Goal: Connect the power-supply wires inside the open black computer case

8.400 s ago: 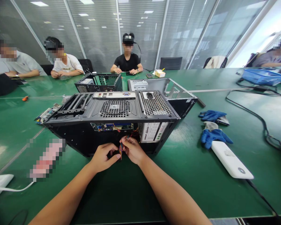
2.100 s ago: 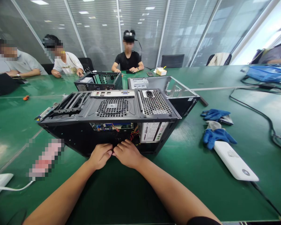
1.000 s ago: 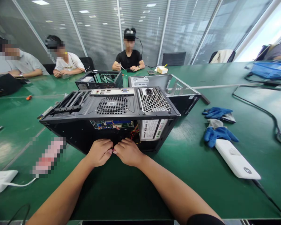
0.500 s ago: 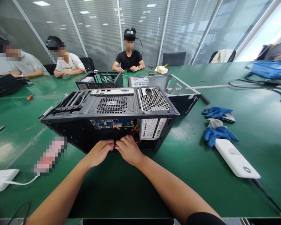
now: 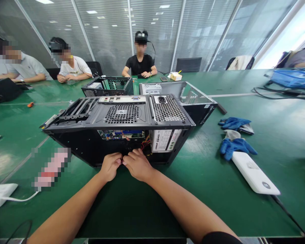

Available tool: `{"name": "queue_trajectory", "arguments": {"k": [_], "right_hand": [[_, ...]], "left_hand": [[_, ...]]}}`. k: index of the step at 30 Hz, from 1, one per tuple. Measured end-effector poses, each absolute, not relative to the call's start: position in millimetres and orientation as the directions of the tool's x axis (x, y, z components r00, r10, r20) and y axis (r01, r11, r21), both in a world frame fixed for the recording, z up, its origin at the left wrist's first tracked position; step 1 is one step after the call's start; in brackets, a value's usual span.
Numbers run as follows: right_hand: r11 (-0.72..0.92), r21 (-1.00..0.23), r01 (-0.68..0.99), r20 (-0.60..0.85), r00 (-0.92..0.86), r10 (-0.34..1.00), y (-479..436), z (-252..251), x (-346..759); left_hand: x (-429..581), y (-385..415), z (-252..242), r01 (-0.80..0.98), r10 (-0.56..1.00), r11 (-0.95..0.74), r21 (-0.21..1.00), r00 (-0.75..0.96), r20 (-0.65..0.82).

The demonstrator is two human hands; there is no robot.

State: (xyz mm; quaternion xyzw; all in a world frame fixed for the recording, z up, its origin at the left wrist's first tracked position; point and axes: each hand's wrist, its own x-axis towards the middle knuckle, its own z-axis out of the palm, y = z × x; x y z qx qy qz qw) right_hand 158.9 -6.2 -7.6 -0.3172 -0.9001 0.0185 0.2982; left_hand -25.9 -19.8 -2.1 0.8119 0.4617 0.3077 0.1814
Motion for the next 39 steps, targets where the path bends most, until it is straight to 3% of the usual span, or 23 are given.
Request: {"name": "queue_trajectory", "arguments": {"k": [6, 26, 39], "right_hand": [[0.739, -0.339, 0.582, 0.478, -0.57, 0.668, -8, -9, 154], [0.759, -0.421, 0.496, 0.473, -0.594, 0.65, 2, -14, 159], [0.788, -0.405, 0.464, 0.513, -0.598, 0.615, 5, -13, 160]], "left_hand": [[-28, -17, -2, 0.637, 0.868, -0.497, 0.59, 0.369, 0.333], [-24, -13, -2, 0.527, 0.846, -0.533, 0.662, 0.364, 0.39], [-22, -11, -2, 0.509, 0.854, -0.515, 0.689, 0.368, 0.366]]}}
